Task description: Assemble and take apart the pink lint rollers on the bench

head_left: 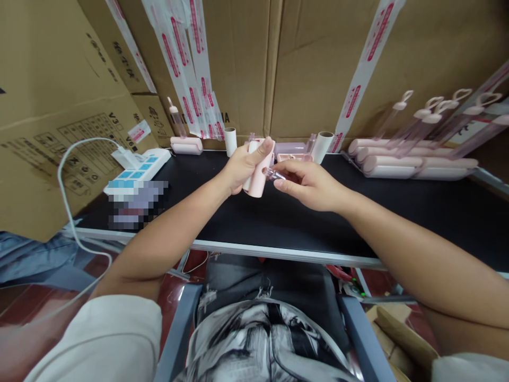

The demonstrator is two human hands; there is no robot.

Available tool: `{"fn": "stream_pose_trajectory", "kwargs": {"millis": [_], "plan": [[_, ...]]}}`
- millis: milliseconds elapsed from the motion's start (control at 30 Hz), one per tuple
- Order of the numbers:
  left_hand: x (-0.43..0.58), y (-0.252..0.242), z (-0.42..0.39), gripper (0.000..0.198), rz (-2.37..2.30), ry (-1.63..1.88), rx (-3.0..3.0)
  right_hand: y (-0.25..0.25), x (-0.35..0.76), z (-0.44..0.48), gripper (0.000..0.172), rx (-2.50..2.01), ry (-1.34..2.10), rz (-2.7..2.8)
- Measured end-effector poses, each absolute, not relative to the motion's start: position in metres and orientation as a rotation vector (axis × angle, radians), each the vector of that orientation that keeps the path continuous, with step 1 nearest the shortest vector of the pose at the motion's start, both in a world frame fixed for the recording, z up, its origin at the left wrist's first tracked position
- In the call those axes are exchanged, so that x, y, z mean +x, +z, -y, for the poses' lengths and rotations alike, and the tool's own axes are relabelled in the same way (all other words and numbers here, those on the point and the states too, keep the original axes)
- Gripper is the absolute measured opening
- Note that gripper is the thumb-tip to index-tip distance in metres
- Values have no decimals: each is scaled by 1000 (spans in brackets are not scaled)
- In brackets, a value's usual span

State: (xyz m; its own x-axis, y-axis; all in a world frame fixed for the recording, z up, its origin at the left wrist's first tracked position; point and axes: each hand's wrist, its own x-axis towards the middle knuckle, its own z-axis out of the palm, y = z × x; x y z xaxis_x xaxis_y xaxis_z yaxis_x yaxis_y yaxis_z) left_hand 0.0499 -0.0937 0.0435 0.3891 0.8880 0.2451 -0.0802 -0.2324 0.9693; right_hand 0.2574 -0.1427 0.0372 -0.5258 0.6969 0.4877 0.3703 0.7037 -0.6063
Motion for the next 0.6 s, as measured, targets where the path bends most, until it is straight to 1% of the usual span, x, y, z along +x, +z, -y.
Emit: {"fn": "stream_pose_trajectory", "kwargs": {"millis": [100,200,333,600], "plan": [[50,39,90,77,-778,1128,1542,37,258,142,35,-860,444,2210],[49,36,86,74,-796,1175,1563,37,258,143,37,-921,387,2228],[47,35,82,73,-793,1195,1618,35,258,142,42,-973,391,2250],[48,37,85,77,-832,1249,1769,34,255,143,38,-1021,441,2272]]}}
